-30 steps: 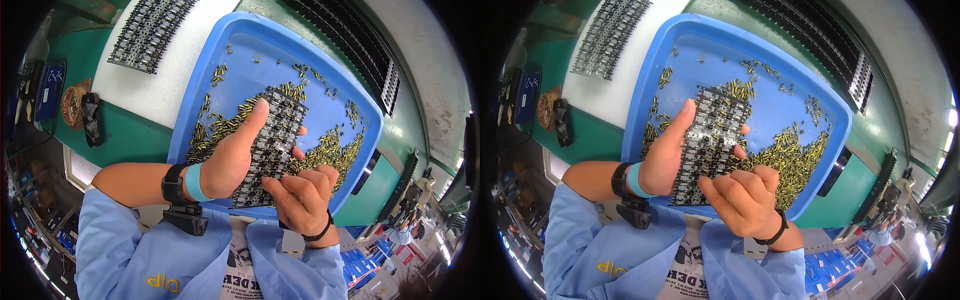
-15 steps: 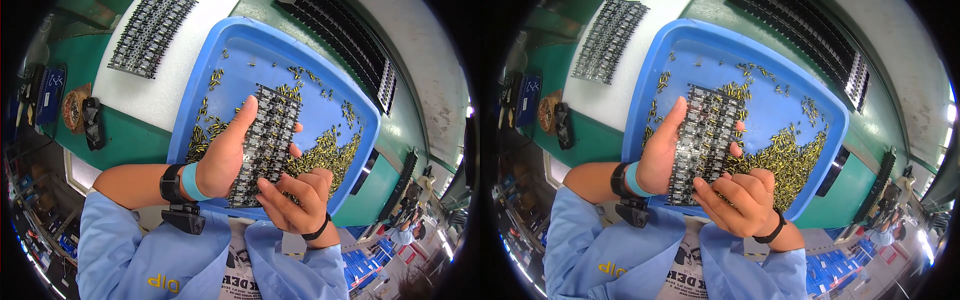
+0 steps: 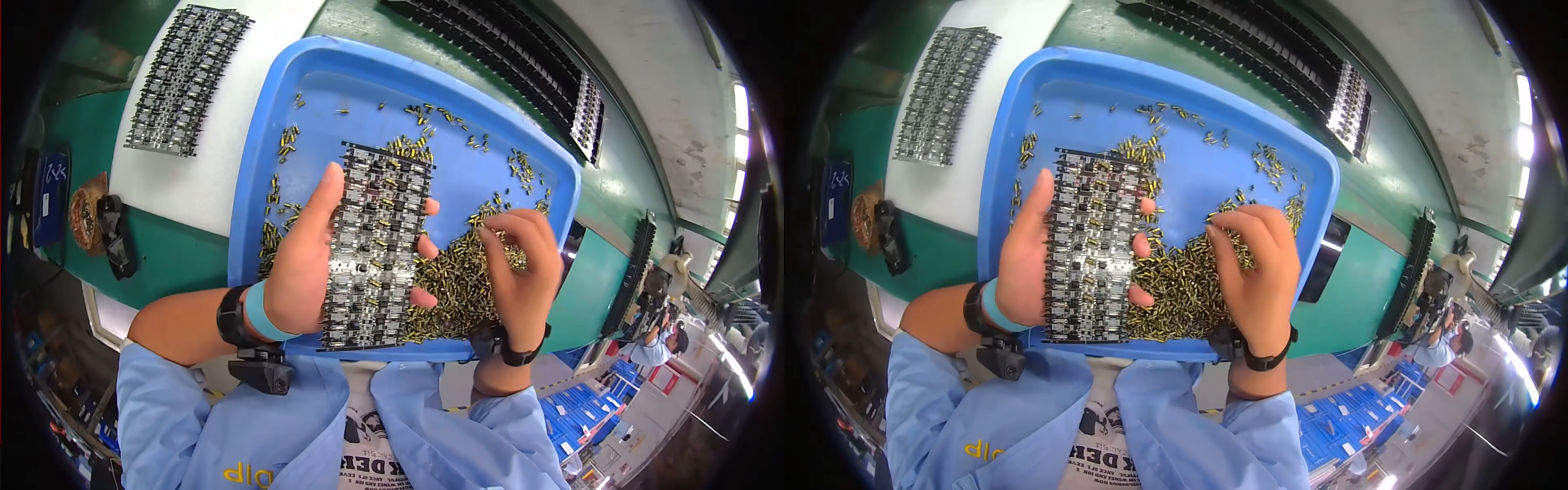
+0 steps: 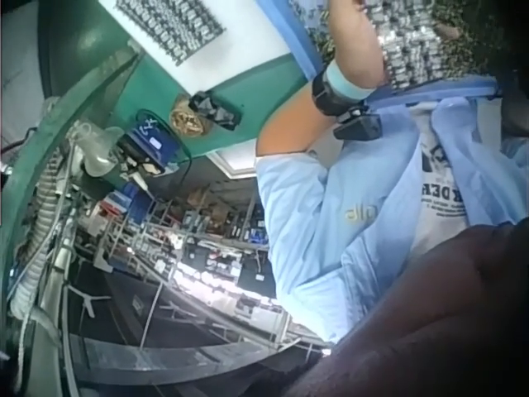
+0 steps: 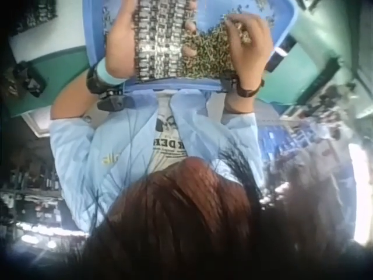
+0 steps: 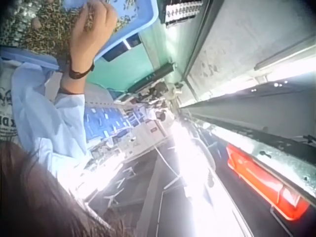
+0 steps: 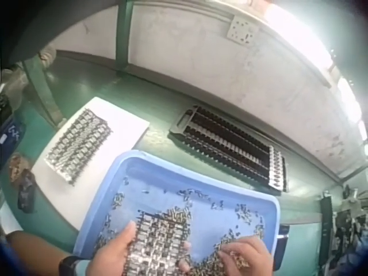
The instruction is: The person picks up a circuit board and inserts small electronic components into it by hand, one at a time, from a blue tray.
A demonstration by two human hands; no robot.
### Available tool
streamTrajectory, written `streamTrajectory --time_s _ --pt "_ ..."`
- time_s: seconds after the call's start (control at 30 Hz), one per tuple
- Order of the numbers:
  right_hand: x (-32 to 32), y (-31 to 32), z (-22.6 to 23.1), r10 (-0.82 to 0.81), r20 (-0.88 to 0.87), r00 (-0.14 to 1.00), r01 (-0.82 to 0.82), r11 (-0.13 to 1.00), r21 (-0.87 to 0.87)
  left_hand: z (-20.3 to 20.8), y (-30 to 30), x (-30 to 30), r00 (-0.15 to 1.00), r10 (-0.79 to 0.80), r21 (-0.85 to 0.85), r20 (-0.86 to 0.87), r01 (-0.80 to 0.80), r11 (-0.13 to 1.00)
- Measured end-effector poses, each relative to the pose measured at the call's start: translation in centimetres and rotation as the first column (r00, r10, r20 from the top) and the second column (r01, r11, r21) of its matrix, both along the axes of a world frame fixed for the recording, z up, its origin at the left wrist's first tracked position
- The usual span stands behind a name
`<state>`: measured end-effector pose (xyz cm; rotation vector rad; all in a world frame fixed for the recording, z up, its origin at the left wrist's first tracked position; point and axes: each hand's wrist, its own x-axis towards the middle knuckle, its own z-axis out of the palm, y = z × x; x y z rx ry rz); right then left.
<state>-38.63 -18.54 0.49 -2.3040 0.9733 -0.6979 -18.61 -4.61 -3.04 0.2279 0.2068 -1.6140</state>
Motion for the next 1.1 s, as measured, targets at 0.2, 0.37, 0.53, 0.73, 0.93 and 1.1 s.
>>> streamTrajectory --time_s 0.2,0.37,0.53,0.73,0.93,1.1 --pt "-0.1 -1.3 -0.7 0.25 -0.329 0.911 -0.259 0.966 0.015 -0.1 0.0 0.1 1.0 0.006 -0.025 -0.016 -0.007 1.0" --pt "-0.1 -1.0 -0.6 0.296 -0.399 0.868 -0.302 0.952 0.05 0.0 -0.1 0.0 1.0 -0.002 0.021 0.001 0.002 1.0" --pt "0.7 0.0 -0.2 0.274 -0.521 0.808 -0.339 0.94 -0.031 -0.1 -0.1 -0.1 1.0 -0.004 0.021 -0.015 0.004 1.0" --pt "0.6 0.3 -0.5 0.311 -0.391 0.866 -0.304 0.949 0.081 -1.2 0.1 -0.1 1.0 -0.001 -0.039 -0.014 0.001 0.999" --pt "0.1 0.9 -0.4 0.263 0.0 0.965 -0.246 0.903 0.353 -1.3 0.1 -0.1 1.0 0.006 -0.046 -0.02 -0.007 0.999" --pt "0.0 1.4 0.0 0.149 0.261 0.954 -0.281 0.748 0.601 -1.2 0.1 0.0 1.0 0.012 -0.021 -0.014 -0.012 1.0"
